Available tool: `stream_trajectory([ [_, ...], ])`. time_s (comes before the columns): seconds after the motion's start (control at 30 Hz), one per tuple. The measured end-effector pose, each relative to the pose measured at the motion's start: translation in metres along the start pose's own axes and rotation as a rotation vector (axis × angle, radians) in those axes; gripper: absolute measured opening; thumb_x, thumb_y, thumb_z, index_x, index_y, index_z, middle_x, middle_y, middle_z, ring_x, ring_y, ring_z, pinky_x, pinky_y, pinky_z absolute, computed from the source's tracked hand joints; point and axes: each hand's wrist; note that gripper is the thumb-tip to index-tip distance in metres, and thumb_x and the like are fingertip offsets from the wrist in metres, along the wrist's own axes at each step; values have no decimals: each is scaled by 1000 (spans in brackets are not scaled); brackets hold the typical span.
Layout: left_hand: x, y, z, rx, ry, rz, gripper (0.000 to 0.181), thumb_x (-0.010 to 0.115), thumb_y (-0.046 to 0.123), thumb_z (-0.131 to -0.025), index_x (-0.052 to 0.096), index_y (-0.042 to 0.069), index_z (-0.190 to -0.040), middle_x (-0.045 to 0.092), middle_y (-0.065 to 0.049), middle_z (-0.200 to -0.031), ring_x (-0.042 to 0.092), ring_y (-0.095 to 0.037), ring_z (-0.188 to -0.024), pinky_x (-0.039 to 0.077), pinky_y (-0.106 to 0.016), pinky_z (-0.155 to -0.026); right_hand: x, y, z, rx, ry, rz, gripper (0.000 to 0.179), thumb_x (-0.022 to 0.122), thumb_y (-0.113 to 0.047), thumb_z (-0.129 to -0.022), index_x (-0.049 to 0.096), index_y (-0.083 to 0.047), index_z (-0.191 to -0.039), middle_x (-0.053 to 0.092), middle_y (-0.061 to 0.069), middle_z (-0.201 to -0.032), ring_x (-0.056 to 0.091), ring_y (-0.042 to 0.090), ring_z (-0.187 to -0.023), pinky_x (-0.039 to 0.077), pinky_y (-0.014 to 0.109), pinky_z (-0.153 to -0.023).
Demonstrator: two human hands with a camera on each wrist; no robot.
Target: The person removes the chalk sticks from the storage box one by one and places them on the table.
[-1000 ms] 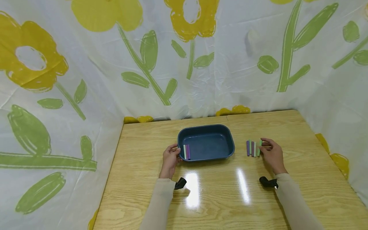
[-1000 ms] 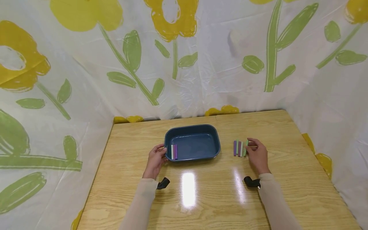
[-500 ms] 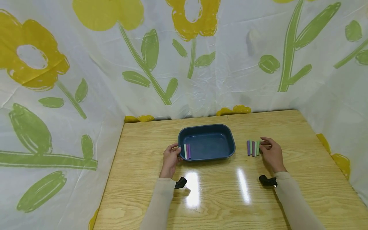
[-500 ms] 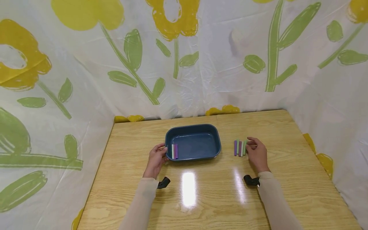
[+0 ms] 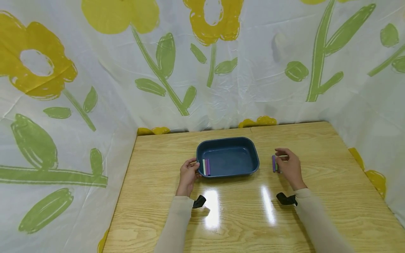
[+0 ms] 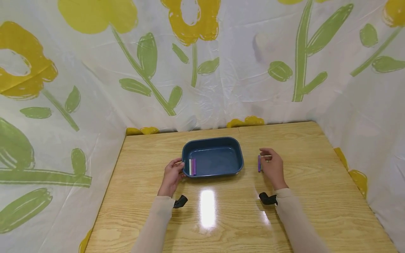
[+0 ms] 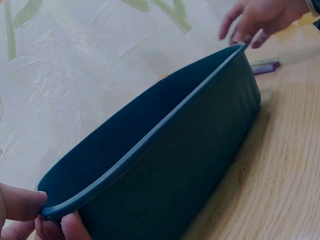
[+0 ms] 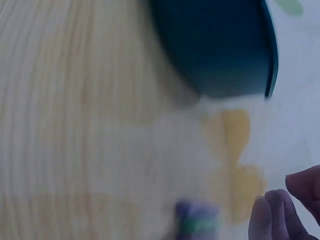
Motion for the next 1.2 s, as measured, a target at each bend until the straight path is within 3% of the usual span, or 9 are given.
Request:
stream_trajectory([
  [0.1, 0, 0, 0, -5, 6, -2, 32, 61, 1, -105, 57, -4, -136, 57, -4, -98, 57, -16, -77, 50, -26, -63, 13, -14, -1, -30, -4, -62, 28, 63, 3, -103, 65, 9, -130, 66, 29, -120, 56, -8, -86, 50, 12, -66],
  [0.37, 0, -1, -1, -22, 20, -12, 31, 62, 2, -105, 59, -1, -135, 58, -5, -100, 58, -18, -79, 51, -27, -64, 46, -57, 5, -85, -10, -191, 25, 62, 14, -97, 65, 16, -122, 66, 36, -113, 61, 0, -82, 52, 11, -68],
  [0.5, 0, -2, -2, -20, 17, -11, 31, 61, 2, -105, 59, -2, -136, 58, -5, -99, 58, -17, -78, 51, -27, -63, 64, -61, 6, -99, -46, -227, 25, 63, 13, -98, 67, 12, -122, 67, 31, -114, 61, 0, -84, 52, 11, -69],
  [0.63, 0, -2, -2, -22, 15, -10, 32, 61, 2, -105, 58, -3, -136, 58, -4, -100, 58, -16, -79, 50, -26, -63, 83, -59, 7, -101, -94, -244, 25, 65, 9, -98, 68, 7, -123, 69, 26, -116, 64, 4, -86, 54, 14, -72],
  [0.9, 0, 0, -1, -27, 17, -19, 32, 61, 2, -106, 58, -2, -138, 58, -5, -101, 58, -18, -81, 50, -27, -64, 121, -73, 10, -109, -163, -230, 26, 68, 9, -97, 68, 7, -123, 70, 24, -116, 70, 30, -90, 58, 22, -72],
  [1.2, 0, 0, -1, -19, 12, -14, 33, 61, 3, -106, 57, -3, -138, 58, -5, -101, 58, -17, -80, 50, -25, -63, 154, -92, 12, -133, -198, -193, 26, 70, 9, -94, 69, 6, -120, 71, 23, -112, 70, 32, -89, 60, 31, -72],
])
Point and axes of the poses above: each hand's wrist, its own z-axis away from the middle knuckle, its own x-axis out of the palm, y = z × x
